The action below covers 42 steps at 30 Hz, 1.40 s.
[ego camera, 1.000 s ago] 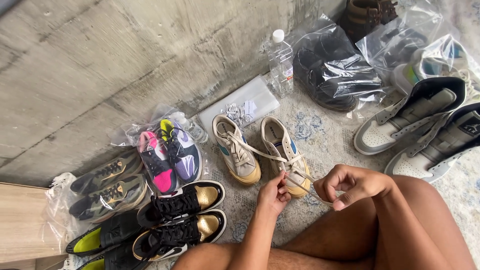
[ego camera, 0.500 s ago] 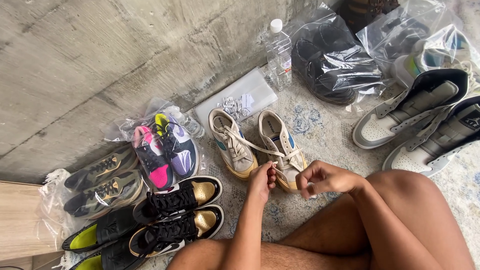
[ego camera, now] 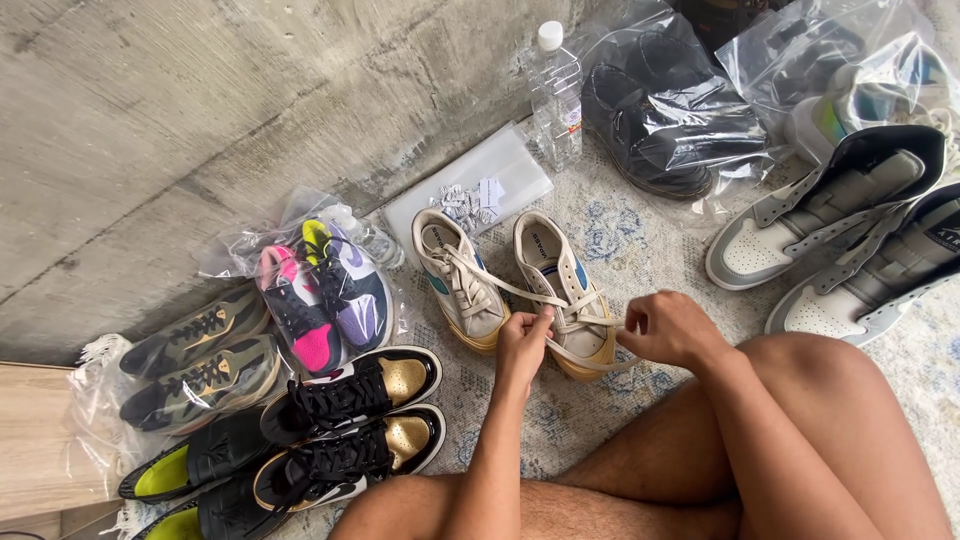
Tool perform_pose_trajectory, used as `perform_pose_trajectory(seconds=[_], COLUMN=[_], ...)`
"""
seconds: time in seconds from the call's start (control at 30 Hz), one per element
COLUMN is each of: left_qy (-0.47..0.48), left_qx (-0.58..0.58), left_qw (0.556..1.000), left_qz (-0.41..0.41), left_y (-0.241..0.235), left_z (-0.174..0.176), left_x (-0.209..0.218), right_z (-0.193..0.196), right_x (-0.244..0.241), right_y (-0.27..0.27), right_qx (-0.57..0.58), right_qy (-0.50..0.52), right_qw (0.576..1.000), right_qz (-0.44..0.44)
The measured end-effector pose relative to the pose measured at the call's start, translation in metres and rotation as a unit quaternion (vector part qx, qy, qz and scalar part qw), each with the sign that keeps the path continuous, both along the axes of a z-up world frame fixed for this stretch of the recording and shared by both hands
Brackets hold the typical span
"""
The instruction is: The person sits on a rug and laces a pair of beige sneakers. They thread the laces through the eyelets, pull them tight, and tie a knot.
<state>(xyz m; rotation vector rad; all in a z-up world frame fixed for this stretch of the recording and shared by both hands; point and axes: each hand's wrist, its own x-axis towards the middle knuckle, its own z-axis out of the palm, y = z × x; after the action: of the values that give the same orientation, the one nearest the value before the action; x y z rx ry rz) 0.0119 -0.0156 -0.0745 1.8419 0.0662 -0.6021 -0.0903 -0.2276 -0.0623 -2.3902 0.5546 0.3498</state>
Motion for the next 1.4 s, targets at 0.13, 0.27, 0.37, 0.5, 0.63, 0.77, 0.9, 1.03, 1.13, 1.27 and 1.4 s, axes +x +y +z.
perform_pose_trajectory(seconds=[0.13, 0.27, 0.37, 0.5, 0.63, 0.77, 0.9, 1.03, 1.13, 1.27, 1.4], left_qy=[-0.077, -0.096, -0.087, -0.082, -0.08, -0.071, -0.07, -0.098, -0.106, -0.082, -0.063], left_qx=[0.103, 0.117, 0.123, 0.131, 0.138, 0.148, 0.2, 0.255, 0.306, 0.338, 0.368], left_qw=[0.99, 0.985, 0.985, 0.984, 0.983, 0.982, 0.971, 0.955, 0.936, 0.928, 0.919], left_qz=[-0.057, -0.079, -0.082, -0.093, -0.092, -0.093, -0.11, -0.117, -0.136, -0.135, -0.125], left_y=[0.005, 0.005, 0.004, 0.008, 0.01, 0.015, 0.026, 0.029, 0.03, 0.04, 0.068], left_z=[-0.041, -0.054, -0.027, -0.007, -0.001, 0.012, 0.012, 0.008, 0.009, 0.011, -0.001], left_x=[0.01, 0.016, 0.01, 0.009, 0.006, 0.007, 0.012, 0.017, 0.021, 0.026, 0.04], right_z=[-0.022, -0.031, -0.036, -0.038, -0.053, -0.062, -0.065, -0.069, -0.071, -0.066, -0.076], right_x=[0.013, 0.023, 0.027, 0.032, 0.033, 0.035, 0.038, 0.039, 0.039, 0.039, 0.041], right_y=[0.023, 0.053, 0.064, 0.069, 0.069, 0.066, 0.066, 0.066, 0.066, 0.064, 0.063], right_qx=[-0.108, -0.092, -0.085, -0.075, -0.054, -0.023, -0.019, -0.032, -0.029, -0.022, -0.01], right_qy=[-0.193, -0.284, -0.315, -0.323, -0.332, -0.32, -0.317, -0.308, -0.3, -0.271, -0.25], right_qw=[0.975, 0.955, 0.945, 0.943, 0.942, 0.947, 0.948, 0.951, 0.953, 0.962, 0.968], right_qz=[0.005, 0.001, 0.012, 0.009, 0.006, -0.004, 0.001, 0.013, 0.015, 0.017, 0.012])
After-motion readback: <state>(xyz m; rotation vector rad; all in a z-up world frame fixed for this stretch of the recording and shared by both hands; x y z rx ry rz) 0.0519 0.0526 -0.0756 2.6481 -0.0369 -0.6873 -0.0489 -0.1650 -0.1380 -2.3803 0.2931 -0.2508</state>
